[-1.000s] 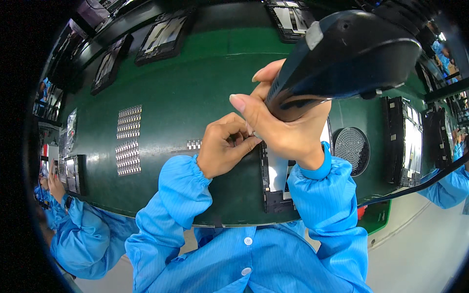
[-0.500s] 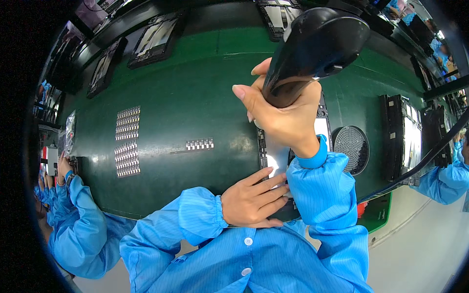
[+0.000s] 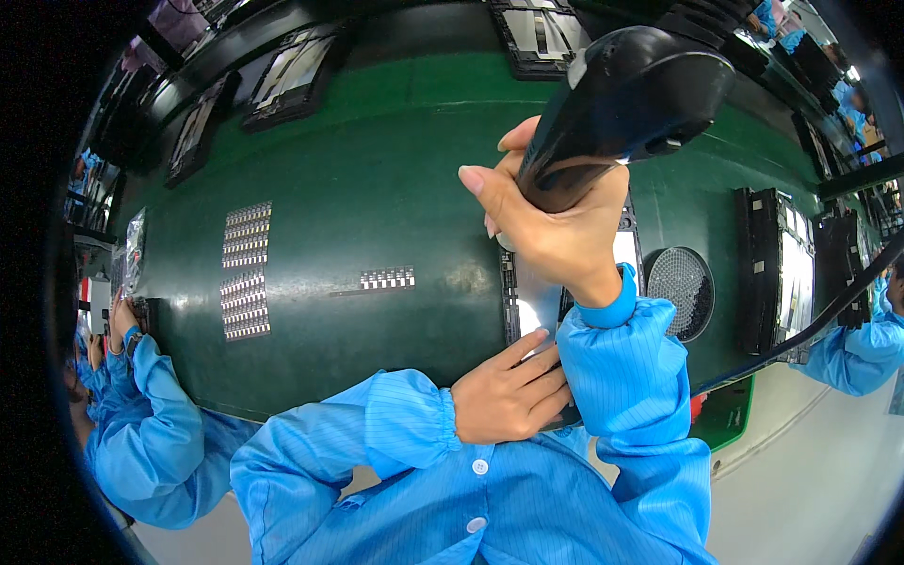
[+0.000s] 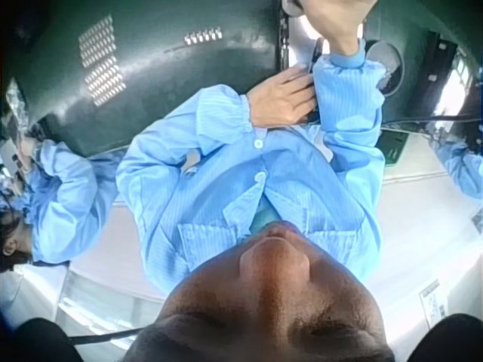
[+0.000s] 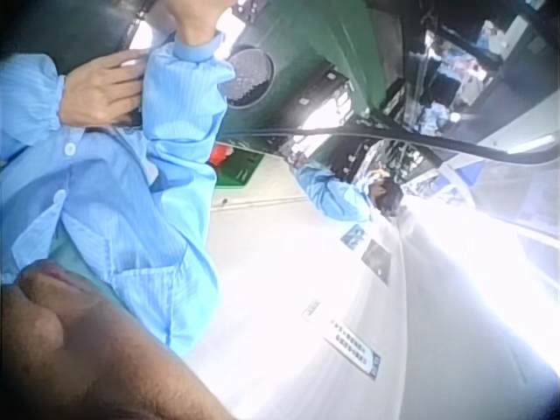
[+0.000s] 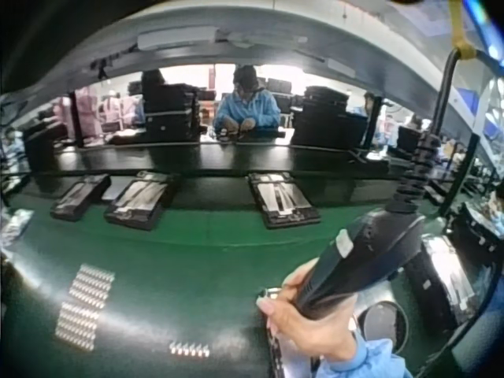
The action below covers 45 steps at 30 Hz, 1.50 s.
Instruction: Assembling internal components and securing parts of tablet-like devices using an electric screwdriver on a production line.
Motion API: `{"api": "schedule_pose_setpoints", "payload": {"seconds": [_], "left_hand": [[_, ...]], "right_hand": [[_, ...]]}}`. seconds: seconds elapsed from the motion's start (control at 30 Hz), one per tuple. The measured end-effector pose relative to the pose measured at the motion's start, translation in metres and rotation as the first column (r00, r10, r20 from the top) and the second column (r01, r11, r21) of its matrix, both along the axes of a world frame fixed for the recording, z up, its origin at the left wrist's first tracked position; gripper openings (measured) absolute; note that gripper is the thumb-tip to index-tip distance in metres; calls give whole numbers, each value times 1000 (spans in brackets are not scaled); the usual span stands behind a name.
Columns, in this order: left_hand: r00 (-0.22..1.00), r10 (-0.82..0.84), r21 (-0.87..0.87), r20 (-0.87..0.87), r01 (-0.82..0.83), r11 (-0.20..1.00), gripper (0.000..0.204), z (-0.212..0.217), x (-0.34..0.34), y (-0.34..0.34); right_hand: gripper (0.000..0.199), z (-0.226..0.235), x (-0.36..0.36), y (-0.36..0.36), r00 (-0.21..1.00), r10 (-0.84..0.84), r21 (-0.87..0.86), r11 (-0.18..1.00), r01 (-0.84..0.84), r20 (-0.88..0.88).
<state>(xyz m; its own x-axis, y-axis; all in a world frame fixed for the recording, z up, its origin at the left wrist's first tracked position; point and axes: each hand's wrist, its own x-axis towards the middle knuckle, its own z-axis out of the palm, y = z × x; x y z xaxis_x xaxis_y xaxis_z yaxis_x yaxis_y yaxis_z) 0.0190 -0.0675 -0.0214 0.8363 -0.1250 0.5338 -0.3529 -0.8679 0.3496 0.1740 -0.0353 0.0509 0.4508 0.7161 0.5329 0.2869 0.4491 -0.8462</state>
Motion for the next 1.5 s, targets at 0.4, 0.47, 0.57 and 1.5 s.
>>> {"api": "schedule_pose_setpoints", "payload": {"seconds": [0.4,0.47,0.57,1.5], "left_hand": [[995,97,83,-33,-94,992,33,-2,-1,-9],[993,108,110,-45,-103,989,34,-3,-2,-9],[994,108,103,-14,-106,989,33,0,-4,-5],[94,996,859,-9,-510,56,47,7,-48,448]], "right_hand": [[33,0,-14,4,996,-10,-66,998,16,93],[33,2,-14,6,996,5,-74,997,1,88],[31,15,-8,0,998,-60,3,998,60,-33],[37,-29,46,-68,961,-123,-123,988,95,-249]]}}
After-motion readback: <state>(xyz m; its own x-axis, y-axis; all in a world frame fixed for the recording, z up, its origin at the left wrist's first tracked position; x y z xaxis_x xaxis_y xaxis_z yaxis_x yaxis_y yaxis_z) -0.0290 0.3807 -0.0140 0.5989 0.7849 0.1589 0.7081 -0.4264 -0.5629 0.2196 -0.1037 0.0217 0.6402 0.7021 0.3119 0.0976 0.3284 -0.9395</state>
